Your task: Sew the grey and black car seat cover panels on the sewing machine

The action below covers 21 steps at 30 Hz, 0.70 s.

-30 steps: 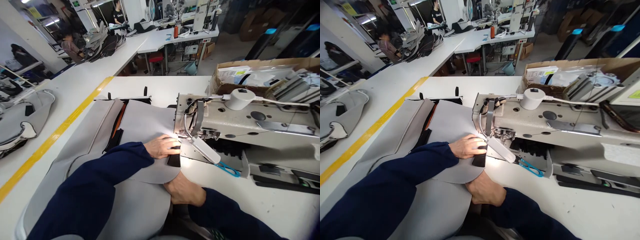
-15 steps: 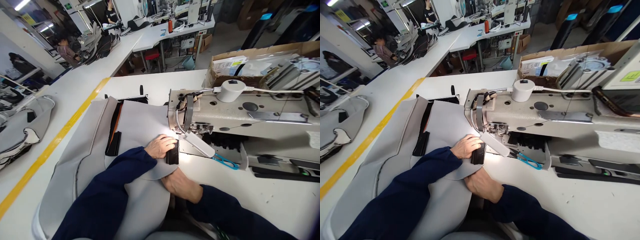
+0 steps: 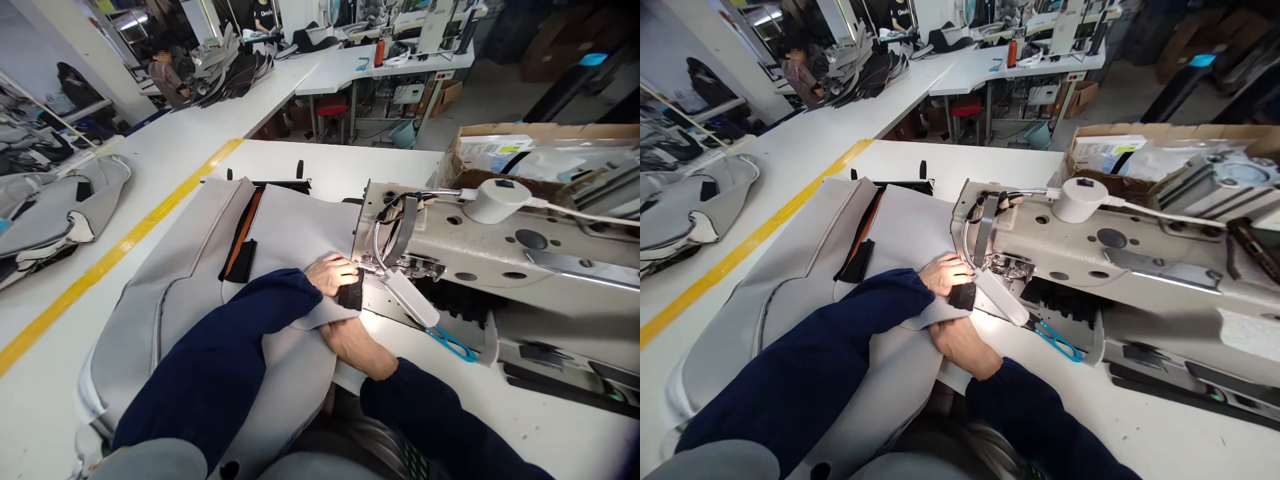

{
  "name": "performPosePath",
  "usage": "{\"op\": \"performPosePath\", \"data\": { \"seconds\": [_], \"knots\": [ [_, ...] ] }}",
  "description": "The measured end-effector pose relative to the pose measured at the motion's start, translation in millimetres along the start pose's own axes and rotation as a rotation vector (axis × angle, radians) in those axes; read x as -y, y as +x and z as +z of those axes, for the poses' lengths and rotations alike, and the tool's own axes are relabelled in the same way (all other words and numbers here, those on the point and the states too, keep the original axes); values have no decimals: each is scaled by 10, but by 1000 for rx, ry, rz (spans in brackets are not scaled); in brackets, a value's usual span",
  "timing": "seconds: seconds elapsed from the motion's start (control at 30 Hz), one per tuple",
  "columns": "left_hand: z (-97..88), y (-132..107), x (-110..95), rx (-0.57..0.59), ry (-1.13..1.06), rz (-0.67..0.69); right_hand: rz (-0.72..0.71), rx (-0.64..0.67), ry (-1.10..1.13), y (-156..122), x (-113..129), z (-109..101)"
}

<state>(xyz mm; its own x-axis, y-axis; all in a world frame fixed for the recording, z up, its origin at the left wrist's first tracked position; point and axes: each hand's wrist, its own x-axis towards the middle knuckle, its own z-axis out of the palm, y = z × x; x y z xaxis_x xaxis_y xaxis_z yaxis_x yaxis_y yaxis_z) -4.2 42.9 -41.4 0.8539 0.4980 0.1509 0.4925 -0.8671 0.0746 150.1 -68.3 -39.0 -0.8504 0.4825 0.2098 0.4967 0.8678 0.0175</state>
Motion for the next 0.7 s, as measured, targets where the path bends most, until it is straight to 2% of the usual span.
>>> {"op": "performPosePath", "data": {
  "seconds": [0.13, 0.27, 0.37, 0.43, 0.5, 0.6, 0.7],
  "knots": [
    [-3, 111, 172, 25, 37, -9, -28, 26, -16, 103, -124, 62],
    [-81, 201, 309, 54, 15, 29, 14, 24, 170, 125, -254, 24],
    [-267, 151, 169, 91, -37, 51, 6, 19, 312, -24, -336, -119],
    [-424, 51, -35, 103, -77, 34, -48, 19, 375, -137, -357, -186],
    [-563, -65, -241, 126, -111, -13, -96, 7, 372, -160, -333, -167],
    [-677, -182, -399, 205, -143, -131, -62, -11, 216, 71, -211, 9],
    [-687, -209, -375, 275, -159, -238, 20, 27, 130, 434, -62, 190]
  ]
}}
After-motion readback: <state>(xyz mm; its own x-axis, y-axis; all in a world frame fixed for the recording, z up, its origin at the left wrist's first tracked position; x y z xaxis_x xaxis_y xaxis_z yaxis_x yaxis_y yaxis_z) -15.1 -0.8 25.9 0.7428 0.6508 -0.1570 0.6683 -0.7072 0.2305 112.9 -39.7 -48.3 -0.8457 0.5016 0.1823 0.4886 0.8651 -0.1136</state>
